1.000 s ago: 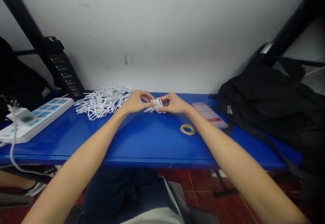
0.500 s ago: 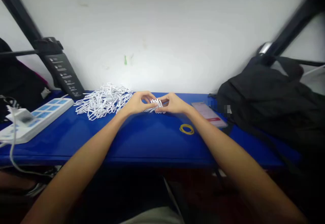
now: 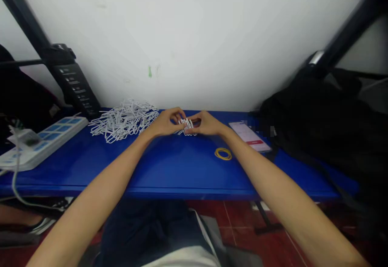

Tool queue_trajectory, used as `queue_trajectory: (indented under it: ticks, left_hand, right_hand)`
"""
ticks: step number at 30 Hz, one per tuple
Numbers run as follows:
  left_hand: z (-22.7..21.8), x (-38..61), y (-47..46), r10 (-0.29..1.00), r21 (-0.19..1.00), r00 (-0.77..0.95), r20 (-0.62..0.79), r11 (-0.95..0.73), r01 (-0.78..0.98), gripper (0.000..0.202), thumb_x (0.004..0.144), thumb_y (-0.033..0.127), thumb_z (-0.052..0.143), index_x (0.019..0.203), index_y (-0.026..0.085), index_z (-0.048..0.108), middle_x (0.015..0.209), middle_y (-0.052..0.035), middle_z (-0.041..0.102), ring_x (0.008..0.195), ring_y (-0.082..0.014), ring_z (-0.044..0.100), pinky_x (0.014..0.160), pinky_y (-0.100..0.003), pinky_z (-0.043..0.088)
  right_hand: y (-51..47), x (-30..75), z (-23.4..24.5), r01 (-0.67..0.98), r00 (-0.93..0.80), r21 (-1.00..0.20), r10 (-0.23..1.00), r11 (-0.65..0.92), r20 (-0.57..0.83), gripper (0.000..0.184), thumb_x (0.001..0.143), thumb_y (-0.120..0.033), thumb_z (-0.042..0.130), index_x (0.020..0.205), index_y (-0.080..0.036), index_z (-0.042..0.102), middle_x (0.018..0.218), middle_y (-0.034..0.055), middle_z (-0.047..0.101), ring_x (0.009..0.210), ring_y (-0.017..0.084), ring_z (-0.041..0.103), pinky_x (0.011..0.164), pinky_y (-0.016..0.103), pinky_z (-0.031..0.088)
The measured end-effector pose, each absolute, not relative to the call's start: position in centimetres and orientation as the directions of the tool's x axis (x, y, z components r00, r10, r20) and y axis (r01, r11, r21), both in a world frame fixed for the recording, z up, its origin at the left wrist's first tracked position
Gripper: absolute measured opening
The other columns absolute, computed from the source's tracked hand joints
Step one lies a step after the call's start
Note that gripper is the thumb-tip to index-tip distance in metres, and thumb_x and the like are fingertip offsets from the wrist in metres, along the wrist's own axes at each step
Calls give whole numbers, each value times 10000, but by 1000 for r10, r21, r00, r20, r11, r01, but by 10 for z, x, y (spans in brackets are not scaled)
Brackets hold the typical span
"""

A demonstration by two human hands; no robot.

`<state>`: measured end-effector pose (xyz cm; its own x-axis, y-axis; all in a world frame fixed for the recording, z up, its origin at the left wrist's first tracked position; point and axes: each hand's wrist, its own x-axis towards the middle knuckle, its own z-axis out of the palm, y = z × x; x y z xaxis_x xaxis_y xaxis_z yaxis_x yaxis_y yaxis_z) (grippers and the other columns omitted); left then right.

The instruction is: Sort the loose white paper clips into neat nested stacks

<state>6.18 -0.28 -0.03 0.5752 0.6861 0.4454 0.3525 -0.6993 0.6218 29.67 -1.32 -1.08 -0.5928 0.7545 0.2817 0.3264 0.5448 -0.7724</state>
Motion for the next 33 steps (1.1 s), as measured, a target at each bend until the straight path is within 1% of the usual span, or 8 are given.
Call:
queue_trajectory:
  ticks: [3,6,19,23,26,29,31,33]
  left_hand:
    - [0,63,-6,682,596,568,461,-712,371,393,829,475,805,1076,176,741,872,-37,707,802,-176,661,699,-276,509]
    - [-1,66,-6,681,581,542,492,-720,379,399,859,523,778,1031,163,754,837,-35,701,757,-167,635,686,-280,487]
    - [-3,72,-6,672,532,527,521,-738,415,299,886,454,734,976,169,722,811,-22,678,745,-167,618,702,-281,476]
    - [-1,71,-9,666,510,547,508,-744,432,364,908,509,716,1065,181,684,849,-23,682,743,-166,627,682,-278,476]
    - [7,63,-8,688,466,513,513,-725,507,420,962,567,646,1166,200,657,880,-30,707,758,-175,641,700,-287,484]
    - [17,45,-1,744,336,372,554,-609,718,298,1014,458,572,1072,199,707,950,-70,745,833,-209,658,785,-332,497]
    - [21,31,5,796,208,271,541,-439,874,202,974,340,602,978,195,743,973,-102,754,960,-268,663,880,-387,499]
    - [21,20,11,857,114,183,481,-269,956,179,935,314,634,907,198,768,987,-131,756,1079,-331,641,960,-451,488]
  right_hand:
    - [-14,297,-10,319,-596,-774,751,548,286,499,742,-405,866,1154,-124,839,1025,85,842,804,213,728,747,292,547]
    - [-15,296,-9,327,-594,-775,755,541,276,492,746,-411,860,1141,-118,843,1009,87,841,783,207,713,728,291,541]
    - [-12,297,-12,354,-591,-752,756,556,280,453,755,-411,865,1105,-124,851,984,83,842,732,186,699,685,272,517]
    - [-14,297,-9,362,-603,-740,748,566,277,483,773,-400,854,1160,-111,834,1010,92,841,769,198,714,700,275,523]
    - [-12,300,-9,362,-610,-734,741,575,280,523,777,-437,853,1185,-110,821,1025,87,839,813,220,732,724,287,543]
    - [-7,306,-12,370,-580,-742,763,559,285,548,756,-461,877,1172,-109,820,1071,99,837,871,246,754,783,311,575]
    - [-3,310,-15,385,-556,-743,781,547,286,561,753,-448,886,1193,-108,814,1107,111,834,907,260,766,824,331,590]
    - [1,314,-18,394,-542,-739,788,546,293,563,756,-441,888,1201,-106,811,1111,117,834,927,270,773,844,346,599]
